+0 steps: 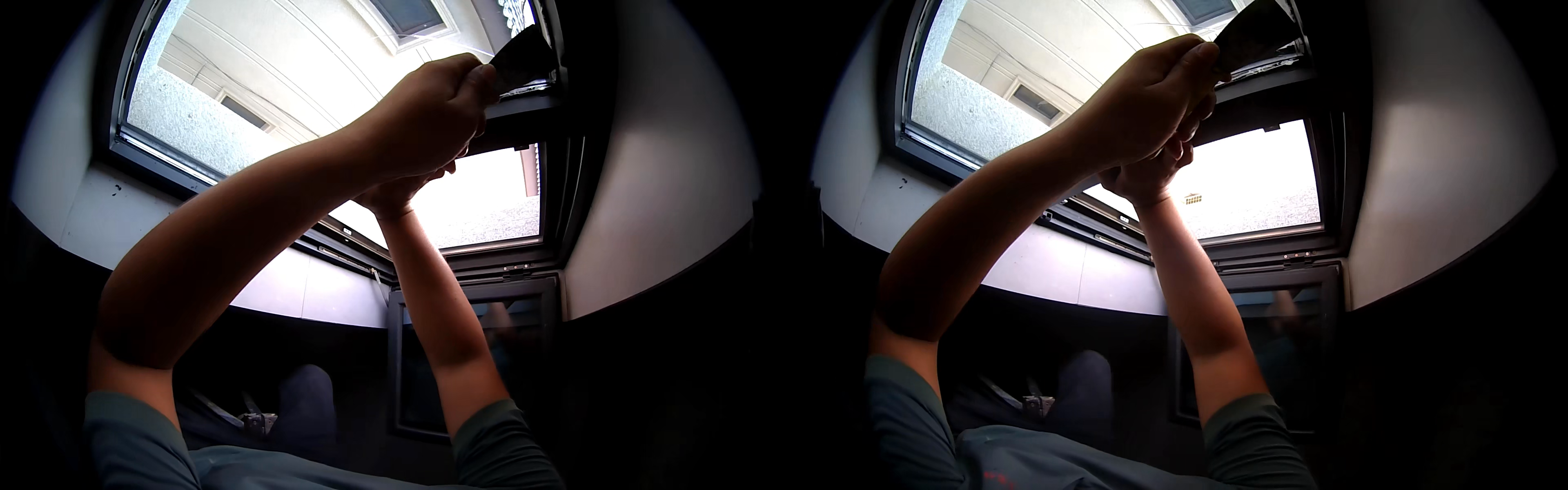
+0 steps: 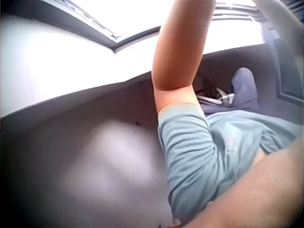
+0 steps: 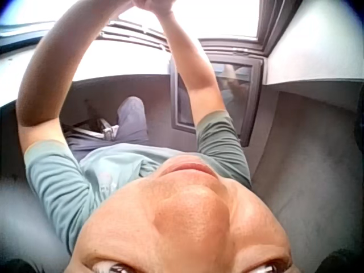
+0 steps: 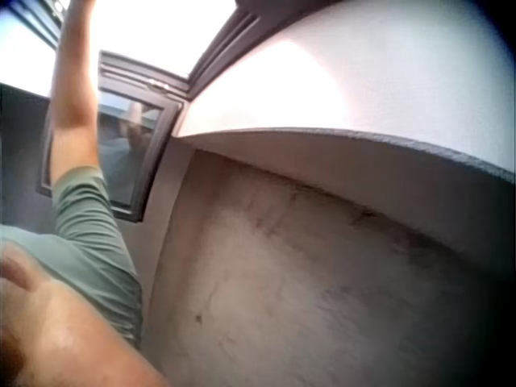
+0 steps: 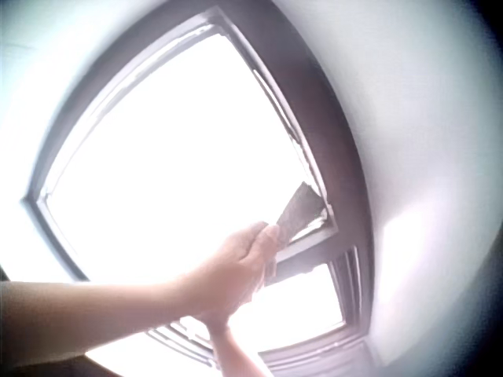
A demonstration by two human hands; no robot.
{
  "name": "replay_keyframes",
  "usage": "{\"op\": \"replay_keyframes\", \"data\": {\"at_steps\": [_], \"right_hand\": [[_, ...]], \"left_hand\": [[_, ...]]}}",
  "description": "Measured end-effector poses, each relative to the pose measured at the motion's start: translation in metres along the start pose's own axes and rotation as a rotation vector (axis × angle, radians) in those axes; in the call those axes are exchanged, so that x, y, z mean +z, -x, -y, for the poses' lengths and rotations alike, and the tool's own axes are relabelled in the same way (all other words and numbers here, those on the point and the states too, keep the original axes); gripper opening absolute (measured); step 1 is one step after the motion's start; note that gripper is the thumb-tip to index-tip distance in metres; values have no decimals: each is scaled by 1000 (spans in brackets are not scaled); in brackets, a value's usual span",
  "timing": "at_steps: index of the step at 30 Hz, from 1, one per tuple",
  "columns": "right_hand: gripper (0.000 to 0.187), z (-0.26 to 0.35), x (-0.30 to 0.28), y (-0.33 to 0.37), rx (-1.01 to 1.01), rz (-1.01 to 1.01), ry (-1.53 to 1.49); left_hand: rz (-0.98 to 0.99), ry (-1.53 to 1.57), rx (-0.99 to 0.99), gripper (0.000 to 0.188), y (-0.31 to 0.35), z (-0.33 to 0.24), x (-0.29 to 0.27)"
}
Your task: The person uses a scraper to remove debris and residue from the frame and glass of a skylight window. They work along the edges and corners, occasionally wiping away loosened material with their hand.
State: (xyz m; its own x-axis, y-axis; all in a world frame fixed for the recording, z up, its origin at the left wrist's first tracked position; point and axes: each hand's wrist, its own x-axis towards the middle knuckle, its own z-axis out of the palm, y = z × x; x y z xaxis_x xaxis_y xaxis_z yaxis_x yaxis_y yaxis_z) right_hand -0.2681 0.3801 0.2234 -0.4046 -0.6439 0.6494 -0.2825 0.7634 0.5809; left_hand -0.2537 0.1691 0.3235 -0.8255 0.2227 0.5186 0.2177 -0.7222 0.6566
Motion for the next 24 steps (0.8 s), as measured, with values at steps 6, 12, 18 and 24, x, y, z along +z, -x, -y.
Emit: {"op": "replay_keyframes", "data": {"at_steps": [6, 12, 18, 24], "right_hand": [[76, 28, -10, -33, 562, 393, -616], [59, -19, 23, 20, 147, 51, -747], [46, 12, -7, -20, 72, 63, -559], [97, -3, 6, 3, -128, -188, -82]], "left_hand": [[-74, -337, 149, 39, -9, 7, 7], [-139, -206, 183, 36, -6, 4, 23], [-145, -529, 350, 34, -16, 14, 25], [-22, -1000, 497, 31, -31, 16, 21]]}}
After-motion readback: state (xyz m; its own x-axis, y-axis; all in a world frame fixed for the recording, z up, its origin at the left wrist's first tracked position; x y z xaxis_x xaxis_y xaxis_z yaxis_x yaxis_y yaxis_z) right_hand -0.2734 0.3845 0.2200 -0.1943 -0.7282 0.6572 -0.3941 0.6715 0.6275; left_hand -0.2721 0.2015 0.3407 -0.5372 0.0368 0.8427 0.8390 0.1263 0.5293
